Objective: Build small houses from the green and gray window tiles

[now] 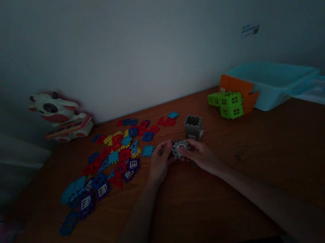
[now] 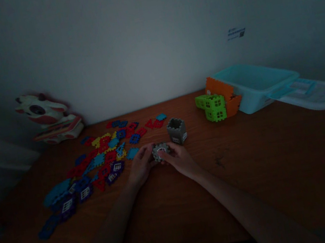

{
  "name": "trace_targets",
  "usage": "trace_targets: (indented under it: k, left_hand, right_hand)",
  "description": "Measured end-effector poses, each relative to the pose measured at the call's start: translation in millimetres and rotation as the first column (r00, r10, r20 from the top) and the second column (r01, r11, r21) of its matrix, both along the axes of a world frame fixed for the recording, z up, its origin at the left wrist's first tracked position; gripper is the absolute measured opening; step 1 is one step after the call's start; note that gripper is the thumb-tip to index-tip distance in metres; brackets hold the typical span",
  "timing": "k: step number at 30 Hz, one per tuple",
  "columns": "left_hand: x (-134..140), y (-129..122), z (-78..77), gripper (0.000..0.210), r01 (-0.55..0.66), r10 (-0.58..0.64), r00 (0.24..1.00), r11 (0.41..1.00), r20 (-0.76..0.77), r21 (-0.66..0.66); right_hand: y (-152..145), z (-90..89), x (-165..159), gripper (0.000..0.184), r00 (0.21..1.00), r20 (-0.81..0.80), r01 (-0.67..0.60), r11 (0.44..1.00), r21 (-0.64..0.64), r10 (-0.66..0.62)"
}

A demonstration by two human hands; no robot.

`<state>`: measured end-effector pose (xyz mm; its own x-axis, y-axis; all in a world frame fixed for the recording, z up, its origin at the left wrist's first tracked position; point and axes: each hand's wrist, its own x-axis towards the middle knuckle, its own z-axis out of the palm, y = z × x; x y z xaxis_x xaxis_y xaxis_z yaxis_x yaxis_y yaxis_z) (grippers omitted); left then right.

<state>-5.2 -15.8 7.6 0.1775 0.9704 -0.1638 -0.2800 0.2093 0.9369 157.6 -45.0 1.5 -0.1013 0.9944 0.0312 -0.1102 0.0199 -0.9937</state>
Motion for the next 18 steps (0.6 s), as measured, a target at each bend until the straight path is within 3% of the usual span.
trace_targets:
  k: [18]
  left_hand:
    - [3.9, -1.2, -3.5, 0.054, 0.012, -0.012, 0.999, 1.0, -0.034, 0.019]
  right_hand:
    - [1.8, -3.5, 0.1, 0.044, 1.0, 0.02, 0.01, 1.0, -0.007, -0.01]
